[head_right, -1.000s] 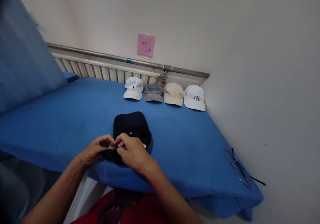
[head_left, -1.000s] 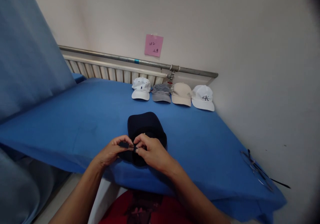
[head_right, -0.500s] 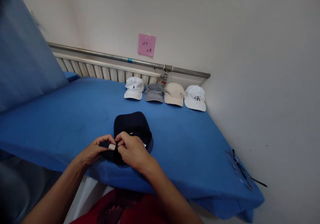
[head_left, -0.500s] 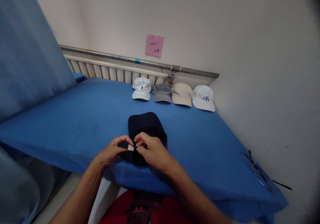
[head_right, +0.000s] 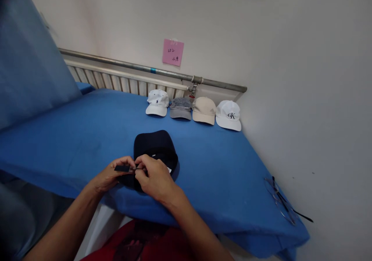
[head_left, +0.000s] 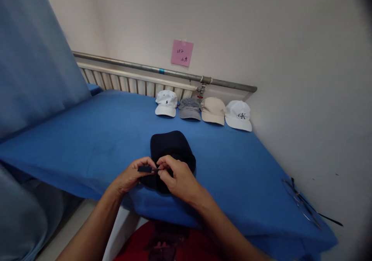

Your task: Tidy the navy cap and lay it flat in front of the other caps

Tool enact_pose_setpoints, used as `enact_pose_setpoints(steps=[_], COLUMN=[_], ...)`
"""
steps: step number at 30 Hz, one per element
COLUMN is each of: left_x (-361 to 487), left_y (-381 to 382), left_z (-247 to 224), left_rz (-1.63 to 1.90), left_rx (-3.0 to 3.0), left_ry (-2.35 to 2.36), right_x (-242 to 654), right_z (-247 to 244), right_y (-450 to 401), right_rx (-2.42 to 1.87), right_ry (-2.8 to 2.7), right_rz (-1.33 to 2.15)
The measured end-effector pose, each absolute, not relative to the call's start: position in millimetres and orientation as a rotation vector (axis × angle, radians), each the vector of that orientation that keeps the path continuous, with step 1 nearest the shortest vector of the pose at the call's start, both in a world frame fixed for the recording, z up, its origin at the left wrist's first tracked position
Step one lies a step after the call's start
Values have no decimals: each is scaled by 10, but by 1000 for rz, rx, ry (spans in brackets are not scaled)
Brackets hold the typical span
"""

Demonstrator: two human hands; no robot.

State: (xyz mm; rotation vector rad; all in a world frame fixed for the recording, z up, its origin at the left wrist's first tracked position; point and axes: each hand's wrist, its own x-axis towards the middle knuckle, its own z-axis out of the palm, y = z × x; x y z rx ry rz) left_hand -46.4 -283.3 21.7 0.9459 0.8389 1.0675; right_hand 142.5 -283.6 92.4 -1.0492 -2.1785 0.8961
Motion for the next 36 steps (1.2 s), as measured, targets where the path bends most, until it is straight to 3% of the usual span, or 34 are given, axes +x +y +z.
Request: enact_pose_setpoints(steps=[5,17,27,36], left_x=[-462,-459,-483,-508], left_y=[-2846,-2859,-2836,-2835], left_z=[232,238,175,172], left_rz=[1058,1115,1078,1019], left_rx=[944,996,1046,1092], left_ry=[807,715,698,717], right_x=[1426,1472,1506,1497], right_z=[965,952,886,797], right_y=[-2868,-2868,-2799,-2760], right_rx=[-1017,-1048,-1191,-1076], right_ry=[-2365,-2417,-1972,-2107], right_rz=[722,683,1353,1428])
